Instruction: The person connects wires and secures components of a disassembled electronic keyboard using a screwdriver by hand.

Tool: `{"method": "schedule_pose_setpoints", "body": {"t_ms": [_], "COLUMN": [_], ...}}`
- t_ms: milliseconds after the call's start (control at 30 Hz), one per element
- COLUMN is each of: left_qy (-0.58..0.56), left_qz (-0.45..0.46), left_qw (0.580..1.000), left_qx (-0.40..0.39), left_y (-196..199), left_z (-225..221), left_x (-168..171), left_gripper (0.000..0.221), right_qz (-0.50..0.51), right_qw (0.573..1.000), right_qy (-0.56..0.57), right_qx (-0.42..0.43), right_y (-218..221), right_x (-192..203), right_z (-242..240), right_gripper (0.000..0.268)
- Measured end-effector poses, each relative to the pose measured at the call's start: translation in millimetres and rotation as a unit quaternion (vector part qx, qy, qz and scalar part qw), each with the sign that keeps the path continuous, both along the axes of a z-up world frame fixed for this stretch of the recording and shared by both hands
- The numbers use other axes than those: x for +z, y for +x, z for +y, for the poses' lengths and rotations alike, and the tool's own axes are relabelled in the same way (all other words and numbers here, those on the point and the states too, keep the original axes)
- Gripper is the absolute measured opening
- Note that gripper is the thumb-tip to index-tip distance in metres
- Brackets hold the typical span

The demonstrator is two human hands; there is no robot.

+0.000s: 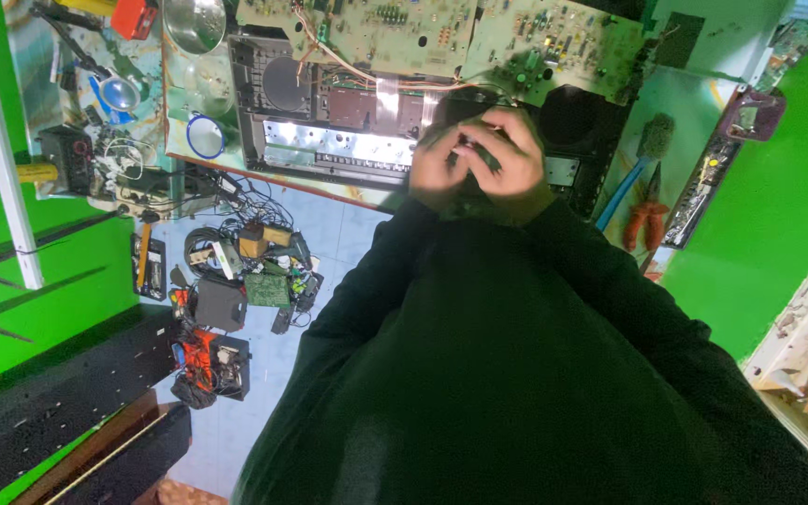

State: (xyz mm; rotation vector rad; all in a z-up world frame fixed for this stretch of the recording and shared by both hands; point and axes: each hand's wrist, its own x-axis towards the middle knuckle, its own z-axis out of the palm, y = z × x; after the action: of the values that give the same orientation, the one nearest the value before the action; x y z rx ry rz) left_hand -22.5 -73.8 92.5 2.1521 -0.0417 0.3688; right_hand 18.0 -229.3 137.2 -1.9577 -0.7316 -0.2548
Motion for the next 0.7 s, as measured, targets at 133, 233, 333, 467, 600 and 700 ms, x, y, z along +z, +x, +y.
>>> {"method": "schedule_pose_setpoints", "body": {"t_ms": [133,233,333,467,600,700], "left_qy": [-0.01,-0.009,0.019,0.025,-0.057,-0.023], "left_qz": [-0.001,-0.006,0.008,0.023,-0.02,-0.051], "left_qw": [0.999,1.0,1.0,0.999,0.998,0.998], "left_qx": [0.031,-0.011,0.0,0.013,-0.029,-0.004], "left_y": [1,4,-1,5,6,9], "left_z": [-5,0,-2,-7,-10,-12], "left_x": [5,1,-12,-16,-7,-5], "left_gripper": [0.031,0.035,0.033,0.03,0.036,0.035], "right_qz": [0.046,0.077,-0.04,0.022,0.042,0.031], "right_qw": [0.997,0.996,0.998,0.999,0.998,0.997], "right_qy": [0.056,0.038,-0.013,-0.017,0.003,0.023], "right_qx": [0.011,0.036,0.049,0.017,0.05,0.06], "right_y": [2,0,9,3,11,13], "right_x": [-12,-6,1,5,4,12], "right_z": [5,0,1,-1,-3,-7], "right_gripper": [0.03,0.034,0.038,0.043,0.045,0.052]}}
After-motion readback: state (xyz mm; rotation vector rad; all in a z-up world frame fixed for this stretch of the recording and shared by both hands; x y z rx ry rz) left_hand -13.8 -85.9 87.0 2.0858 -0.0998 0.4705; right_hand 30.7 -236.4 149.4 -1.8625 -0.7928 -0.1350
